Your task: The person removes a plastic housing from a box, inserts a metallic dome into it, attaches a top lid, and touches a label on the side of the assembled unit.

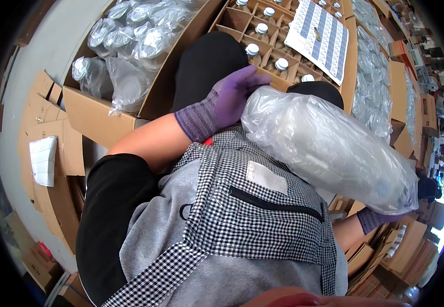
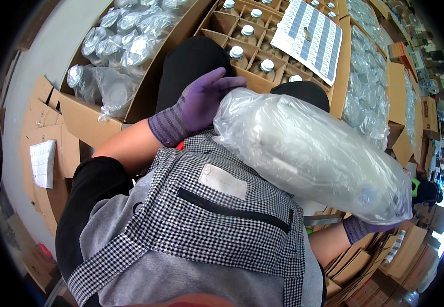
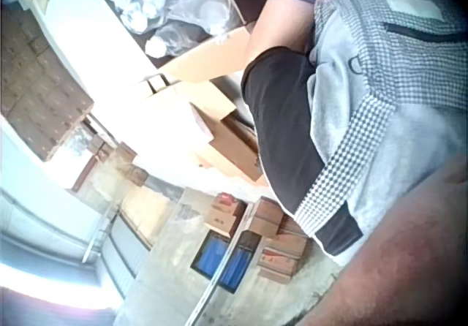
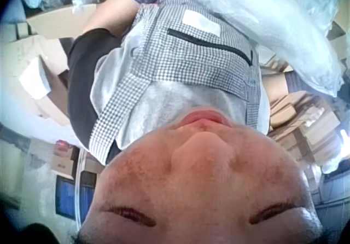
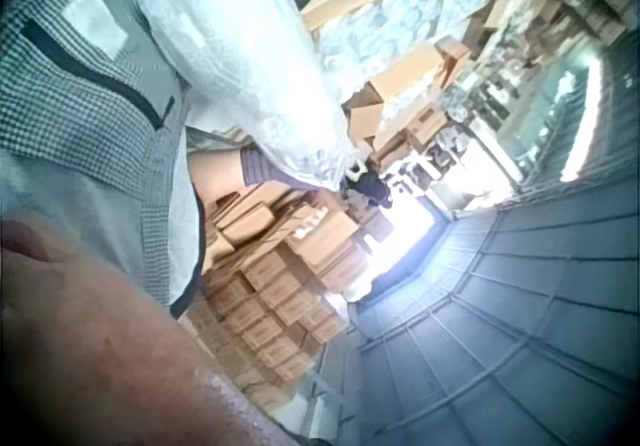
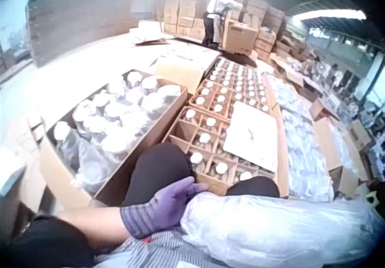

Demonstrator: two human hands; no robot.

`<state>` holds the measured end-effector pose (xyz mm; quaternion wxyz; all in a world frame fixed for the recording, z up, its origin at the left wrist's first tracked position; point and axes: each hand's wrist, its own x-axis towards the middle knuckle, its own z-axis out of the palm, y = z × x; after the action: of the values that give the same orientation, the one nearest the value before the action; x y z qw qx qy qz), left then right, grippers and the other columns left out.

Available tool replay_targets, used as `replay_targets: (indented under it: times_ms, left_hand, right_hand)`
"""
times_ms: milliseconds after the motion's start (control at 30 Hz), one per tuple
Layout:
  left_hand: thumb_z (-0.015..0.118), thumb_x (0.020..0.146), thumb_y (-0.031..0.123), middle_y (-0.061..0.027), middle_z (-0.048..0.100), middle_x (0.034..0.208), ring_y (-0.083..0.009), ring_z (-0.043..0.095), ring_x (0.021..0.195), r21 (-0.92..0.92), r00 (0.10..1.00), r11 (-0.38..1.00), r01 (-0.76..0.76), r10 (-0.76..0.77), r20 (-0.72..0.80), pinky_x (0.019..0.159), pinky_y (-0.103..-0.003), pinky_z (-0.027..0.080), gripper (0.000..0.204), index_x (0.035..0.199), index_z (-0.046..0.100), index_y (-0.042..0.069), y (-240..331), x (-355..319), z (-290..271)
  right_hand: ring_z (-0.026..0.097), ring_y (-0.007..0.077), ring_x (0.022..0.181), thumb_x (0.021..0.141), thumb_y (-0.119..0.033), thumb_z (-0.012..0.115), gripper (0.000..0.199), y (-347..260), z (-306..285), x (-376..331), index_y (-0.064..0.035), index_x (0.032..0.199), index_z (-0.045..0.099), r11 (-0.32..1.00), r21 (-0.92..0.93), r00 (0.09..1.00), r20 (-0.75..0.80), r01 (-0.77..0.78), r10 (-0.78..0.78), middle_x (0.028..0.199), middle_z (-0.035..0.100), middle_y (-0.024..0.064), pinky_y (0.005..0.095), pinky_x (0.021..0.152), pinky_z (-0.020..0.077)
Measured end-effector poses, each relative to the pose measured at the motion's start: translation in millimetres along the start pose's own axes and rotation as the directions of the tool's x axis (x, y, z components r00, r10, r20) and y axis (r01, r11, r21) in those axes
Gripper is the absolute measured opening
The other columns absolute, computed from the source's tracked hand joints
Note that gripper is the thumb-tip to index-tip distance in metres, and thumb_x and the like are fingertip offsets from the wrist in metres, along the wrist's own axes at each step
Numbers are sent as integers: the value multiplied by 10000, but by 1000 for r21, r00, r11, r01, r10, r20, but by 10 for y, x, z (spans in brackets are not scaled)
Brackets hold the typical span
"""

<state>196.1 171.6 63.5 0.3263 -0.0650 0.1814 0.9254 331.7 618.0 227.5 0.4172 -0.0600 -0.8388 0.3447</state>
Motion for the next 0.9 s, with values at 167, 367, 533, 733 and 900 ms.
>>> replay_targets:
  times_ms: [167,367,533,733,900]
  left_hand:
    - [501,1053,306,-181,563,1410,-287,548,1280,536,948,790,-296,312,64,1136,-433,397,441,1342,556,-21,-133,-182,-99]
    - [417,1062,240,-198,459,1498,-272,482,1374,760,981,632,-149,194,31,1160,-383,392,520,1516,362,-8,-21,-621,536]
    - [586,941,1,-173,521,1415,-283,569,1241,811,859,519,-269,511,-42,1038,-392,503,645,1530,325,13,90,-301,-90]
    - [563,987,121,-170,587,1330,-248,604,1173,971,877,136,-197,468,113,963,-353,514,403,1360,518,-25,264,-412,-113]
    - [590,971,125,-84,650,934,-160,628,815,981,909,113,-159,405,100,705,-303,508,293,1237,563,5,406,-704,17]
  right_hand:
    - [710,209,1014,993,-145,540,321,-426,183,-45,33,1209,699,853,-506,990,114,127,-80,1119,746,127,330,900,559]
    - [649,178,991,1044,-235,534,277,136,342,-445,-15,1175,640,885,365,891,-233,-290,388,1107,665,92,311,925,532]
    - [622,159,1002,1047,-291,565,273,-669,987,-401,-33,1123,609,95,943,754,192,-319,628,1033,636,49,329,888,517]
    - [662,211,970,1049,-387,526,398,-540,610,-652,-11,1162,592,494,767,763,-9,-409,646,1030,655,100,360,862,550]
    - [680,242,967,1030,-517,496,576,-461,659,-626,30,1200,556,245,930,637,-15,-275,771,1094,640,163,371,846,570]
